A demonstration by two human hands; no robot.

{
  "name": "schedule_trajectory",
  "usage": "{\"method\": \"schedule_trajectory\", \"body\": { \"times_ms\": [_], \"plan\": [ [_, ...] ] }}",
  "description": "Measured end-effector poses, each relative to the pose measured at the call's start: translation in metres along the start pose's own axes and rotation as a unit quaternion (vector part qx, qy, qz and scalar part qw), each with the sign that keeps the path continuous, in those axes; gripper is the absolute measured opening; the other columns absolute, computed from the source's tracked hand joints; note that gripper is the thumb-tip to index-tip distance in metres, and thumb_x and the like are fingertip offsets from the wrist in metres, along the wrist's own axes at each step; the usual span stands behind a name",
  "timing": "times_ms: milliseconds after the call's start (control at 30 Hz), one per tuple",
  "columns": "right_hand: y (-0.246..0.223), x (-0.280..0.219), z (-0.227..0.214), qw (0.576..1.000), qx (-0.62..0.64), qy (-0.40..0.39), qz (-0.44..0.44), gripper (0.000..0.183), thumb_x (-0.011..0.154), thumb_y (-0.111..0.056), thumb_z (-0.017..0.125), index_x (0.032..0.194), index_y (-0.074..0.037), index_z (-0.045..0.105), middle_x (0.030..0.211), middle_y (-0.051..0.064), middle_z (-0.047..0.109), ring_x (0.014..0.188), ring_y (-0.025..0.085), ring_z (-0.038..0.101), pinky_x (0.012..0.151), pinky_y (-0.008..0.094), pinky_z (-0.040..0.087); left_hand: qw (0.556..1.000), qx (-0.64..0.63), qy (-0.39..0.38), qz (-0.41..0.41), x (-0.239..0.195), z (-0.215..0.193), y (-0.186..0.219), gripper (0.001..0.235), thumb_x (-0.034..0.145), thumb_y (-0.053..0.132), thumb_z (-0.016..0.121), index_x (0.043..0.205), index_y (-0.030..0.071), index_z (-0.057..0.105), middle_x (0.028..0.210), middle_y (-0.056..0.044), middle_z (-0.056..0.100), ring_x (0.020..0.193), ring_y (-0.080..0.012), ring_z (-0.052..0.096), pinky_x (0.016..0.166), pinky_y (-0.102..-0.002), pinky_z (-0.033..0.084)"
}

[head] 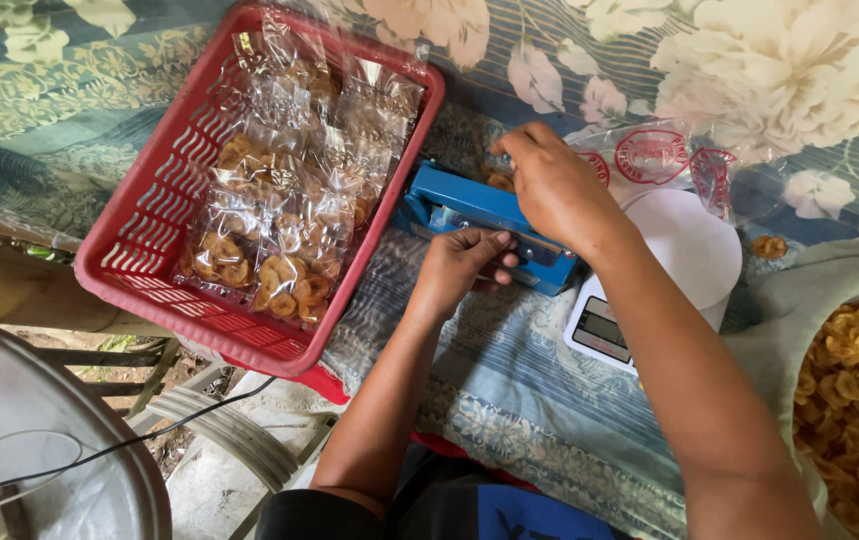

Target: The person scoops dried fruit from a large sack into a plastic bag placed on a digital scale. They then use a handheld heat sealer to close the bag and place the finished package into a red basket.

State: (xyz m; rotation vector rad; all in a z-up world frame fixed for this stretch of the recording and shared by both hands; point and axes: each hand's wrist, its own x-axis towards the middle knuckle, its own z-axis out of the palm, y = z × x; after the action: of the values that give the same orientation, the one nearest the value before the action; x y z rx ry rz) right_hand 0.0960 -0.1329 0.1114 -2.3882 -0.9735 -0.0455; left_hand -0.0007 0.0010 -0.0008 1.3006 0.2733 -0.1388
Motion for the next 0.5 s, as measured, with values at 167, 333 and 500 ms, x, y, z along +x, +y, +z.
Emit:
{"method": "schedule_trajectory", "body": {
  "times_ms": [167, 333, 500],
  "plan": [
    [0.004, -0.001, 0.004, 1.000, -0.001, 0.008, -0.013, 0.027, 0.099, -0.002, 0.053, 0.121, -0.005, 0.067, 0.125, 0.017, 0.063, 0.113, 0.040, 0.063, 0.092, 0.049, 0.051, 1.000, 0.003, -0.008, 0.000, 0.001, -0.002, 0.001, 0.028, 0.100, 0.031, 0.065, 0.100, 0.005, 0.075, 0.086, -0.002, 0.077, 0.065, -0.0072, 0.068, 0.054, -0.022, 0.051],
    [0.006, -0.002, 0.006, 1.000, 0.005, -0.002, 0.006, 0.026, 0.098, -0.002, 0.053, 0.121, -0.006, 0.067, 0.125, 0.017, 0.063, 0.109, 0.040, 0.065, 0.088, 0.049, 0.052, 1.000, 0.003, -0.012, 0.000, 0.002, -0.004, -0.001, 0.029, 0.100, 0.031, 0.065, 0.100, 0.004, 0.075, 0.087, -0.003, 0.077, 0.065, -0.0078, 0.069, 0.054, -0.023, 0.052],
    [0.011, -0.002, 0.011, 1.000, 0.012, -0.012, 0.011, 0.033, 0.095, 0.002, 0.050, 0.122, -0.006, 0.066, 0.123, 0.018, 0.064, 0.109, 0.041, 0.064, 0.089, 0.050, 0.052, 1.000, 0.002, -0.018, -0.007, 0.003, -0.006, -0.001, 0.029, 0.100, 0.032, 0.065, 0.101, 0.005, 0.075, 0.087, -0.002, 0.077, 0.066, -0.0072, 0.069, 0.054, -0.022, 0.050]
  ]
}}
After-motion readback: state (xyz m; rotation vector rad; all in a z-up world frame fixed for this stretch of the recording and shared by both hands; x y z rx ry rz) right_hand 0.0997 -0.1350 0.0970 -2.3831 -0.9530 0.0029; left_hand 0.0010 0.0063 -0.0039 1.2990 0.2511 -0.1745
